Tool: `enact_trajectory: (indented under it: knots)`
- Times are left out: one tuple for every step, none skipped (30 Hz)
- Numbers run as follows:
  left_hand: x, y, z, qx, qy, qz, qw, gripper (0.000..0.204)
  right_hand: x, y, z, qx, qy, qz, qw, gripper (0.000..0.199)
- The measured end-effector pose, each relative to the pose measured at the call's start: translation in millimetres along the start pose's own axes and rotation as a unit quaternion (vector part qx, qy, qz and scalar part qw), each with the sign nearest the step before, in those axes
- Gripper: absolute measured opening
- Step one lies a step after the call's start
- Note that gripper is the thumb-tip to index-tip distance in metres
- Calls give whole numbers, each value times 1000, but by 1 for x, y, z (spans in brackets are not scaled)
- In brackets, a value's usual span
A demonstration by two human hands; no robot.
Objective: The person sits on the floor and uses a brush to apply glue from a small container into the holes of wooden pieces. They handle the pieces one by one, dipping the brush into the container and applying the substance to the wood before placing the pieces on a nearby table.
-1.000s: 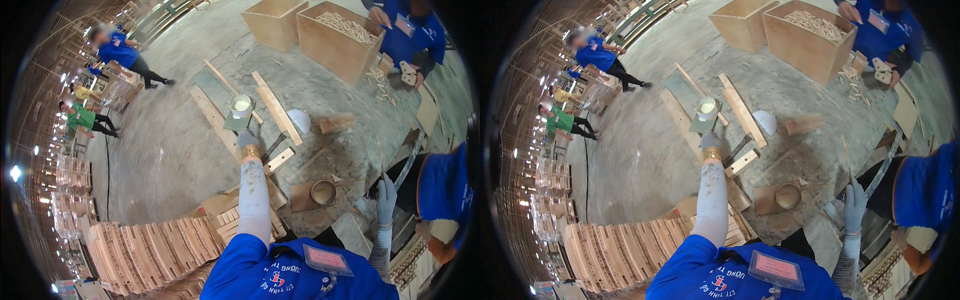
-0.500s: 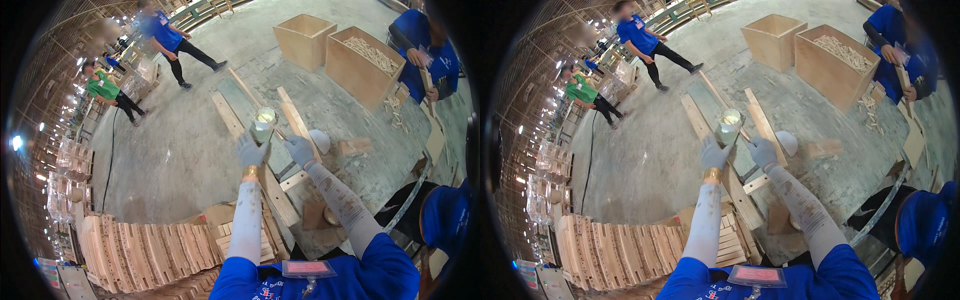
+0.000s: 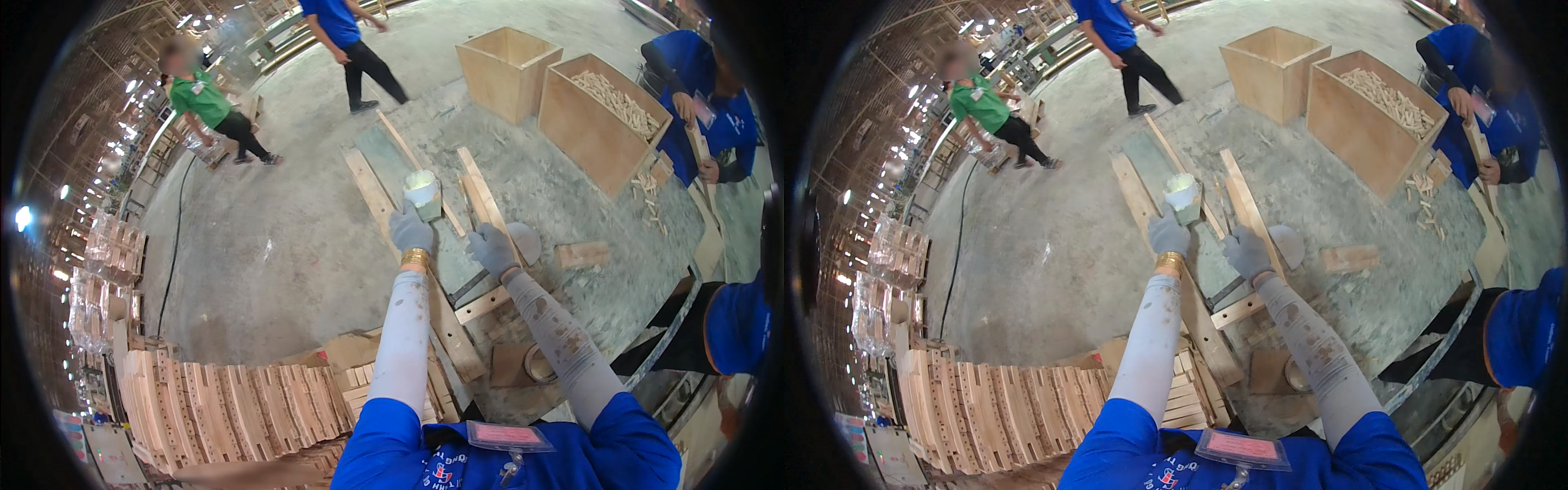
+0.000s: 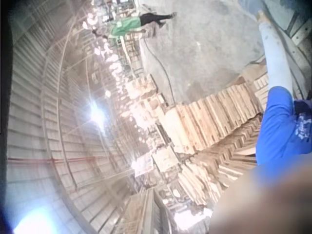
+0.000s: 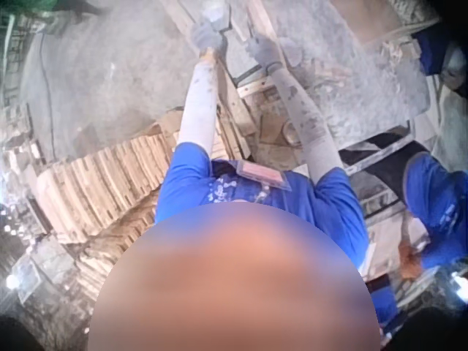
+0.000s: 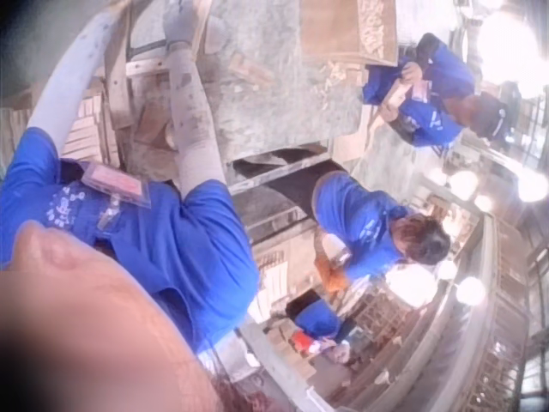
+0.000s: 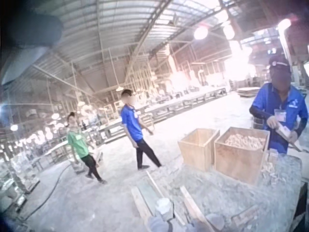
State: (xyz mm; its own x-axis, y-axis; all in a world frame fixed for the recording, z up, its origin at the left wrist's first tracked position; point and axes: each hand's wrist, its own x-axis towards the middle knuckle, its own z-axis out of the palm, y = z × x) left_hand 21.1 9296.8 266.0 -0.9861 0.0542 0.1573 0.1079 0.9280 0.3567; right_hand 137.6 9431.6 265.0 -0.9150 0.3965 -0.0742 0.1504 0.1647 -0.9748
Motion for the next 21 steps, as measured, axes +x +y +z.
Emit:
enact_trajectory:
  knots:
    - [2, -2, 1, -56, -12, -14, 998, 54, 0, -3, -4, 40, -16, 21, 999, 20]
    - [8, -2, 2, -112, -24, -25, 993, 49, 2, -6, -9, 79, -30, 42, 996, 20]
    - [7, -23, 10, -144, 37, -27, 989, 47, -7, -7, -2, 100, -51, 55, 992, 20]
    - [9, -52, 17, -173, 106, -32, 979, 45, -14, -11, 8, 121, -80, 63, 987, 20]
    - [20, -61, 16, -215, 180, -27, 960, 44, -10, -20, 10, 133, -100, 59, 984, 20]
    - [29, -63, 14, -394, 99, -96, 909, 44, -7, -25, 5, 123, -100, 59, 986, 21]
    - [33, -59, 14, -555, -1, -164, 815, 44, -11, -23, -4, 111, -89, 71, 987, 22]
    - [33, -53, 17, -664, -58, -209, 716, 46, -14, -22, -9, 100, -81, 83, 988, 23]
    - [32, -28, 18, -750, -118, -262, 596, 48, -12, -11, -25, 111, -67, 86, 988, 22]
    - [30, -39, 17, -723, -78, -256, 637, 47, -16, -21, -22, 71, -74, 86, 991, 22]
    - [27, -51, 16, -693, -38, -251, 675, 45, -22, -31, -22, 31, -83, 85, 992, 22]
    - [28, -56, 15, -664, -4, -240, 708, 44, -25, -42, -24, -13, -84, 80, 993, 22]
    - [26, -46, 13, -695, -29, -223, 683, 49, -24, -35, -32, -21, -55, 62, 996, 22]
    - [23, -41, 8, -724, -53, -208, 656, 55, -23, -28, -42, 9, -27, 78, 997, 22]
    - [20, -42, -1, -751, -66, -193, 628, 62, -22, -29, -49, 40, -7, 88, 995, 22]
    - [14, -75, 1, -666, 10, -103, 738, 59, -26, -32, -46, 79, -16, 97, 992, 22]
    - [9, -127, 2, -545, 90, -14, 833, 57, -26, -32, -44, 47, -34, 44, 997, 23]
    - [6, -146, -5, -483, 95, 17, 871, 53, -23, -23, -58, 11, -21, -6, 1000, 23]
    - [5, -164, -17, -416, 106, 46, 902, 50, -20, -18, -65, -21, -6, -59, 998, 23]
    - [-2, -164, -34, -424, 55, 6, 904, 46, -23, -16, -74, -36, 13, -26, 999, 23]
    - [-11, -187, -57, -512, 45, -39, 857, 41, -27, -34, -74, -39, 5, -6, 999, 23]
